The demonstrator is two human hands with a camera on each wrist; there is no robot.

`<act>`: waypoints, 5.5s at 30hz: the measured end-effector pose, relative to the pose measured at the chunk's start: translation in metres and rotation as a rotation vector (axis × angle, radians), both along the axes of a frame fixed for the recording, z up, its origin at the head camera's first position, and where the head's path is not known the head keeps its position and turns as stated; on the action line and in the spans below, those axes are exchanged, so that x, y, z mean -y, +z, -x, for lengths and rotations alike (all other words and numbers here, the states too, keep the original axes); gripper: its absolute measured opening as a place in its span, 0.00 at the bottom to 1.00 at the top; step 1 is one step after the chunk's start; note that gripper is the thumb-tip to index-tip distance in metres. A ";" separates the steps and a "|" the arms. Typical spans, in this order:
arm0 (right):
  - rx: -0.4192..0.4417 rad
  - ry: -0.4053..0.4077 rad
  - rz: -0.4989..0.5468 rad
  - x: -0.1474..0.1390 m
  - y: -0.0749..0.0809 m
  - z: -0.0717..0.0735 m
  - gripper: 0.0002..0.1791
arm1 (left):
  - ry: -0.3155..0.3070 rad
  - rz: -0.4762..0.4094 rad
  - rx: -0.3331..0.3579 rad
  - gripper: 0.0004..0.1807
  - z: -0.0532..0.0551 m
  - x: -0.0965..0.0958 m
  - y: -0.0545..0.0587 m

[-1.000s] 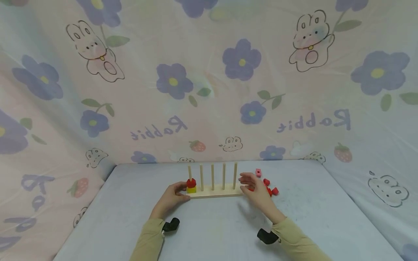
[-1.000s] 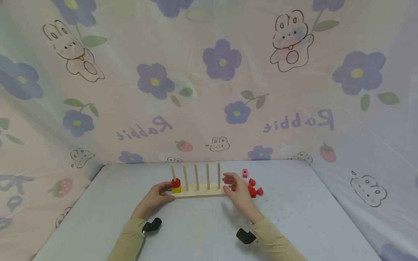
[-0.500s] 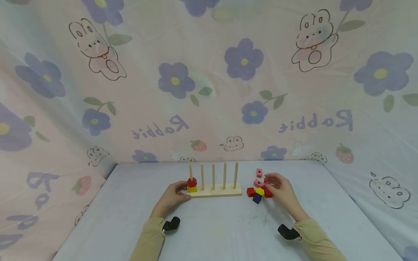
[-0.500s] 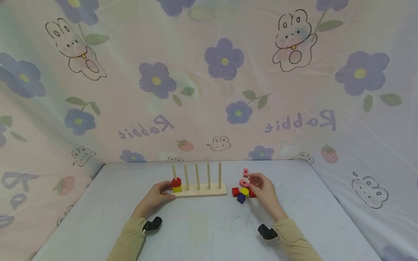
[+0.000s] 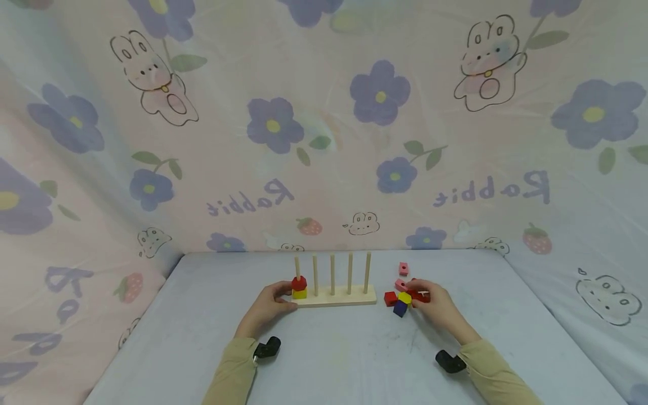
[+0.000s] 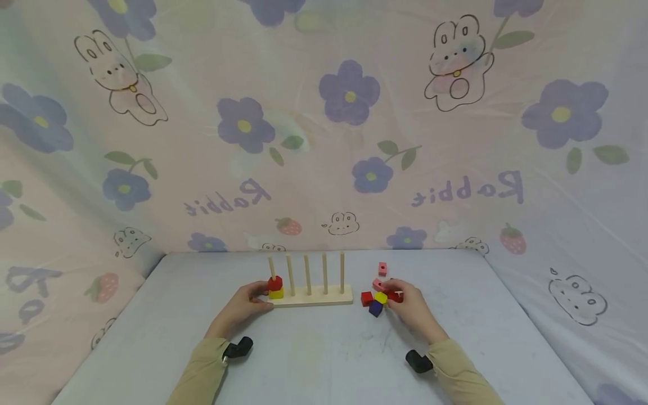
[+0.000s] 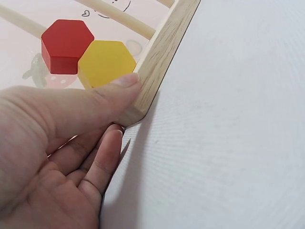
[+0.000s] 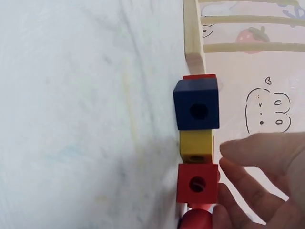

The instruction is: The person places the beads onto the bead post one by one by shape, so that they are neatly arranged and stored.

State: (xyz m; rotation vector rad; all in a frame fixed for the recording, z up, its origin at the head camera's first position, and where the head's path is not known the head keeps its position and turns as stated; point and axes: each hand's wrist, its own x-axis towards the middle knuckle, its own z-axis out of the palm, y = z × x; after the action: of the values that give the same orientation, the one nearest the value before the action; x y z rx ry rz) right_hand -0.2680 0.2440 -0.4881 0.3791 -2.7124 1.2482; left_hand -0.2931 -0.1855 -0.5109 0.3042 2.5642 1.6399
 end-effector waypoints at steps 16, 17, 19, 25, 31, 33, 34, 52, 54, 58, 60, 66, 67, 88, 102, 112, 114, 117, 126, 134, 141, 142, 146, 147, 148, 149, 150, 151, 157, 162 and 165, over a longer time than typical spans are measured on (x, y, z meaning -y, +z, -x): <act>-0.028 0.000 -0.093 0.003 -0.004 0.005 0.20 | -0.005 0.003 -0.021 0.31 0.002 0.000 -0.001; -0.031 0.006 -0.100 0.003 -0.005 0.006 0.20 | -0.003 0.006 -0.020 0.31 0.002 0.000 -0.001; -0.042 0.023 -0.116 0.003 -0.006 0.007 0.20 | 0.002 0.008 -0.016 0.31 0.002 0.000 0.000; -0.065 0.056 -0.162 0.005 -0.006 0.012 0.20 | 0.011 0.018 -0.015 0.31 0.001 0.001 0.000; -0.040 0.045 -0.243 0.006 -0.003 0.011 0.21 | -0.005 0.020 -0.022 0.32 0.002 0.000 0.000; -0.036 0.039 -0.273 0.007 -0.002 0.011 0.21 | -0.009 0.018 -0.024 0.32 0.002 0.000 -0.001; -0.037 0.037 -0.288 0.007 -0.001 0.011 0.21 | -0.008 0.018 -0.023 0.32 0.002 0.000 -0.001; -0.053 0.040 -0.250 0.005 -0.003 0.011 0.21 | 0.003 0.028 -0.015 0.32 -0.001 -0.001 0.002; -0.052 0.041 -0.249 0.005 -0.003 0.010 0.21 | 0.005 0.026 -0.012 0.31 -0.001 -0.001 0.003; -0.057 0.057 -0.243 0.005 -0.003 0.010 0.21 | 0.008 0.025 -0.008 0.31 -0.001 -0.001 0.004; -0.059 0.063 -0.244 0.005 -0.003 0.010 0.21 | 0.011 0.025 -0.003 0.31 0.000 -0.001 0.004; -0.055 0.093 -0.239 0.004 -0.005 0.011 0.20 | 0.009 0.026 0.000 0.32 0.002 -0.001 0.001; -0.057 0.098 -0.237 0.003 -0.005 0.011 0.19 | 0.010 0.025 0.002 0.32 0.002 -0.001 0.001; -0.164 0.149 0.119 0.045 0.087 -0.004 0.15 | 0.016 0.022 -0.019 0.32 -0.002 -0.003 0.006; -0.185 0.371 0.362 0.104 0.115 0.012 0.17 | 0.009 0.011 -0.024 0.31 0.001 -0.001 0.002; -0.151 0.391 0.404 0.152 0.132 0.003 0.15 | -0.006 -0.001 -0.020 0.31 0.002 -0.001 0.001; -0.144 0.401 0.405 0.160 0.137 0.000 0.15 | -0.004 0.006 -0.015 0.31 0.003 -0.001 0.001; -0.128 0.414 0.419 0.171 0.133 0.004 0.16 | 0.007 0.016 -0.002 0.30 0.003 -0.001 0.002; -0.242 0.430 0.441 0.202 0.107 0.024 0.17 | 0.007 0.028 0.001 0.29 0.003 -0.001 0.003; -0.309 0.400 0.366 0.224 0.095 0.029 0.17 | -0.016 0.008 -0.026 0.29 0.003 -0.001 0.005; -0.256 0.384 0.418 0.233 0.099 0.022 0.16 | -0.005 0.010 -0.011 0.30 0.005 -0.003 0.005; -0.243 0.387 0.430 0.233 0.101 0.020 0.17 | -0.003 0.011 -0.010 0.30 0.005 -0.003 0.005; -0.204 0.383 0.435 0.233 0.111 0.010 0.17 | 0.001 0.011 -0.006 0.30 0.006 -0.002 0.006; -0.193 0.381 0.432 0.233 0.111 0.010 0.17 | 0.001 0.013 -0.008 0.30 0.006 -0.002 0.006; -0.180 0.378 0.430 0.233 0.110 0.011 0.17 | 0.003 0.010 -0.010 0.29 0.003 -0.003 0.010; -0.169 0.378 0.436 0.234 0.107 0.012 0.17 | 0.003 0.009 -0.010 0.29 0.002 -0.003 0.010; -0.156 0.377 0.444 0.235 0.101 0.016 0.18 | 0.001 0.009 -0.010 0.29 0.002 -0.003 0.010; -0.143 0.371 0.459 0.236 0.094 0.020 0.19 | 0.003 0.008 -0.009 0.29 0.002 -0.003 0.010; -0.067 0.267 0.489 0.243 0.059 0.034 0.23 | 0.009 0.008 0.007 0.31 0.005 -0.001 0.002; -0.048 0.213 0.459 0.245 0.048 0.031 0.19 | -0.004 0.011 -0.020 0.30 0.004 -0.001 0.002; -0.050 0.203 0.456 0.246 0.042 0.031 0.17 | -0.010 0.012 -0.034 0.30 0.004 -0.001 0.002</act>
State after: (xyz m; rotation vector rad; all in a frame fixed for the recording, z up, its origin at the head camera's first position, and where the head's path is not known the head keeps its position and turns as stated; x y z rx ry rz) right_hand -0.2990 -0.0017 -0.4459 0.6228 -2.2935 1.8237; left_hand -0.2970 -0.1843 -0.5085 0.3469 2.5914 1.6294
